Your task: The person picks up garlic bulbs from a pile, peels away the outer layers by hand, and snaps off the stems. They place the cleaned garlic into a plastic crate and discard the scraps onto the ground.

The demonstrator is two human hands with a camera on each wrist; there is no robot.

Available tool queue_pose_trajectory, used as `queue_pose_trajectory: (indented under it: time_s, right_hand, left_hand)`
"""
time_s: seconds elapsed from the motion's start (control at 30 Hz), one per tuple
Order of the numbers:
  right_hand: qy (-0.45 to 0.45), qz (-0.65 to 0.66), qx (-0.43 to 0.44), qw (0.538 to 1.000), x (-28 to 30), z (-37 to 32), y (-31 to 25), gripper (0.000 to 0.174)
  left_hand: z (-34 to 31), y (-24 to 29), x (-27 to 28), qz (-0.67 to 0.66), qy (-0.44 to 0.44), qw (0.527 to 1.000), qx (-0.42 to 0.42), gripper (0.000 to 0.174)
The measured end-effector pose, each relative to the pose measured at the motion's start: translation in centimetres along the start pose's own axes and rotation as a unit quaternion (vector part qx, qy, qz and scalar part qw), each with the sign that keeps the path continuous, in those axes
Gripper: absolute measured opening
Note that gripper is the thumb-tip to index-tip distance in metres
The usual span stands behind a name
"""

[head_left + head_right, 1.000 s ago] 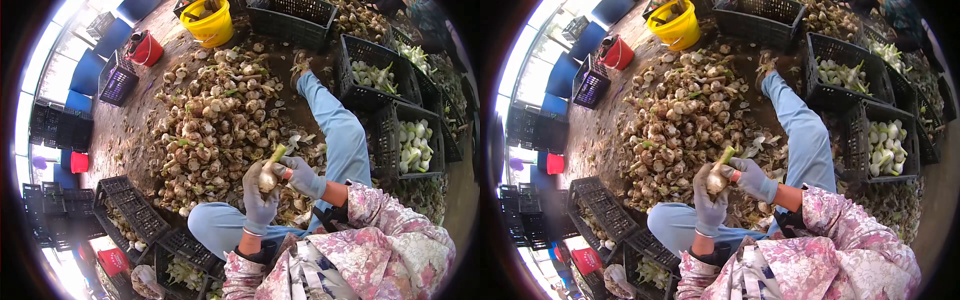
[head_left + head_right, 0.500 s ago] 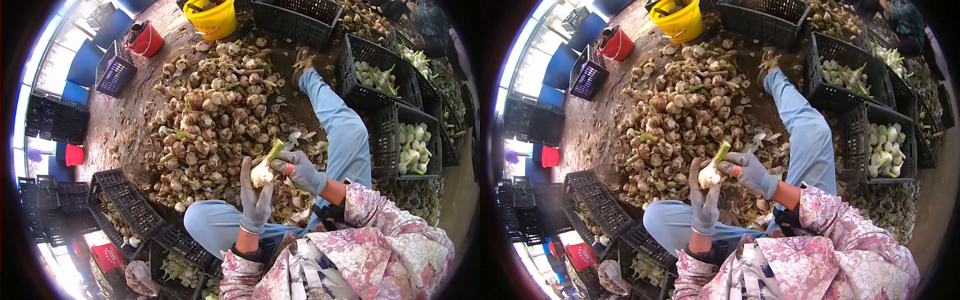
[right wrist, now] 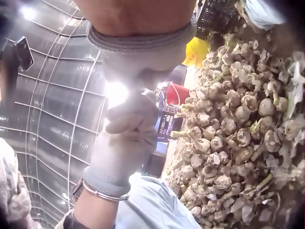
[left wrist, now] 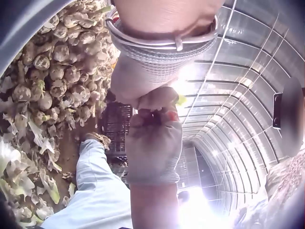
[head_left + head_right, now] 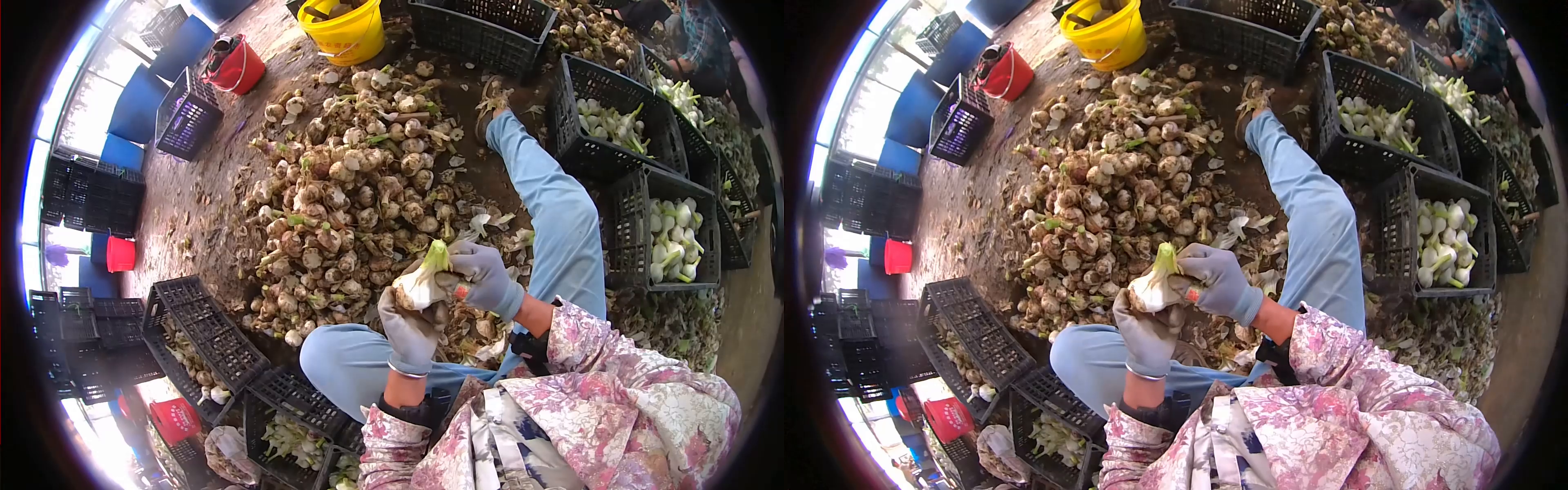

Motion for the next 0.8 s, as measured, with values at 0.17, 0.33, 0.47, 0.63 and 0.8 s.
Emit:
queue_pose_trajectory:
  time_s: [0.17,0.33,0.47,0.63,0.8]
  right_hand:
    - [-0.027,0.011,-0.021,0.999,0.6,0.2,-0.5,0.015]
    - [-0.072,0.034,-0.084,0.993,1.0,0.2,-1.0,0.016]
    - [-0.103,0.012,-0.068,0.992,1.4,0.3,-0.5,0.024]
    - [-0.101,-0.108,-0.017,0.989,1.7,0.5,-0.3,0.027]
    - [-0.052,0.206,-0.217,0.953,0.7,-0.1,-0.5,0.026]
  left_hand:
    - [-0.4,0.1,-1.3,0.014,0.051,0.999,0.008,0.048]
    - [-0.1,0.1,-1.5,0.019,0.051,0.998,-0.033,0.046]
    - [0.1,-0.1,0.4,0.038,-0.014,0.999,0.014,0.049]
    - [0.3,-0.3,-0.6,0.084,-0.013,0.996,-0.032,0.05]
    - [-0.1,-0.4,-0.9,0.142,-0.076,0.984,-0.083,0.051]
Point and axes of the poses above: each hand's wrist, its own z-axis towards the middle knuckle, its own x-axis out of the back of the hand, y = z × x, the point moved 2 cm from there along z, towards the middle knuckle, and after that the axes turned 5 degrees about -y, right-handed, at the moved point
